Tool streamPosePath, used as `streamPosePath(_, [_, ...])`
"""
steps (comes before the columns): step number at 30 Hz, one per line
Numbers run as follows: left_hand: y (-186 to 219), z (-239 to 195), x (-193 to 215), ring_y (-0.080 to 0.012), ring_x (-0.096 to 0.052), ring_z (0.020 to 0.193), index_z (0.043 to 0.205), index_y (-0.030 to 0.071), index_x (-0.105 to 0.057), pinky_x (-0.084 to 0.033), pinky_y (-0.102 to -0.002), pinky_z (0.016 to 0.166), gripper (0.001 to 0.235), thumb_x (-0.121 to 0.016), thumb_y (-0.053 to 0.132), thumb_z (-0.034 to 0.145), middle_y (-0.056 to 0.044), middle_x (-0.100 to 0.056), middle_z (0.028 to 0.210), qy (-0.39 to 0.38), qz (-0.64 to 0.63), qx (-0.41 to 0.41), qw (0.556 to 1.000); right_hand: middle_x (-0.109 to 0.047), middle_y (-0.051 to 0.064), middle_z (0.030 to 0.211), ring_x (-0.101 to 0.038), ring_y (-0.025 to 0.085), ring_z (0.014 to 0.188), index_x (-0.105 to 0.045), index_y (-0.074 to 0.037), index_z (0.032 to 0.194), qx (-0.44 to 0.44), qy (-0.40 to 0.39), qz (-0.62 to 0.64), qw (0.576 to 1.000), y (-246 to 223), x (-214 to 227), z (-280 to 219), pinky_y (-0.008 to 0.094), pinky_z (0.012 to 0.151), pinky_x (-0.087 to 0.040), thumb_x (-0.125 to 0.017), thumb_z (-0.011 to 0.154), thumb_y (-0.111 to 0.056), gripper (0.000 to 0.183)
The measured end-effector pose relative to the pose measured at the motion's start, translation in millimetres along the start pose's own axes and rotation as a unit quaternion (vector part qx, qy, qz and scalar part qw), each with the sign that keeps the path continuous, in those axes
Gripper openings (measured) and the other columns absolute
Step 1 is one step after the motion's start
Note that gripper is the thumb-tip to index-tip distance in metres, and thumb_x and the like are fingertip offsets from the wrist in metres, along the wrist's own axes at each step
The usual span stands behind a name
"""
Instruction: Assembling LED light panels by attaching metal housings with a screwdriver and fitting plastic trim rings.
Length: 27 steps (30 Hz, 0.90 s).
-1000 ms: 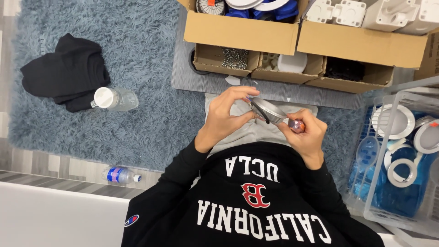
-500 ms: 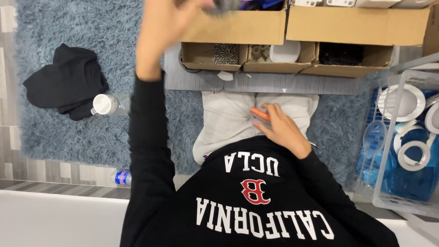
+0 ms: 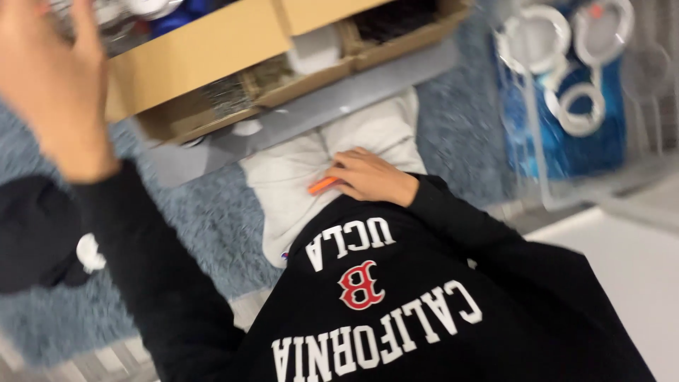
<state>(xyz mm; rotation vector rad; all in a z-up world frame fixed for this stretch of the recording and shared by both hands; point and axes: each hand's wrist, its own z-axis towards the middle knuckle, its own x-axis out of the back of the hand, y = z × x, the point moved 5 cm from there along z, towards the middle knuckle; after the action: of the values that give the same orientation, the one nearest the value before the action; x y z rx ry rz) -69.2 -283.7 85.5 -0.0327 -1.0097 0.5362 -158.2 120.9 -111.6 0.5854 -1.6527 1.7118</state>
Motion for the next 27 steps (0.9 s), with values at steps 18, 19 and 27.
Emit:
streamPosePath(18, [249, -79, 58, -0.0197, -0.07, 0.1, 0.123, 0.009, -0.079, -0.051, -0.033, 0.087, 0.029, -0.082, 0.022, 0.098, -0.002, -0.079, 0.124, -0.244, -0.42, -0.178, 0.856, -0.078, 0.018, 0.11, -0.075, 0.02, 0.086, -0.063, 0.0, 0.135, -0.291, 0.587, 0.121, 0.746, 323, 214, -286, 0.031, 0.076, -0.065, -0.074, 0.118, -0.011, 0.022])
streamPosePath(19, [258, -87, 50, -0.0216, -0.069, 0.097, 0.123, 0.01, -0.078, -0.051, -0.034, 0.086, 0.029, -0.08, 0.022, 0.097, -0.002, -0.077, 0.124, -0.264, -0.436, -0.177, 0.842, -0.078, 0.017, 0.113, -0.071, 0.015, 0.081, -0.067, 0.0, 0.132, -0.342, 0.544, 0.063, 0.763, 333, 210, -293, 0.028, 0.073, -0.066, -0.076, 0.119, -0.018, 0.024])
streamPosePath(27, [299, -131, -13, -0.024, -0.068, 0.105, 0.124, 0.01, -0.077, -0.051, -0.037, 0.092, 0.032, -0.078, 0.029, 0.097, -0.004, -0.075, 0.124, -0.288, -0.412, -0.179, 0.846, -0.077, 0.018, 0.1, -0.075, 0.03, 0.087, -0.073, -0.002, 0.115, -0.419, 0.464, -0.14, 0.768, 418, 158, -306, 0.038, 0.079, -0.065, -0.084, 0.11, -0.027, 0.028])
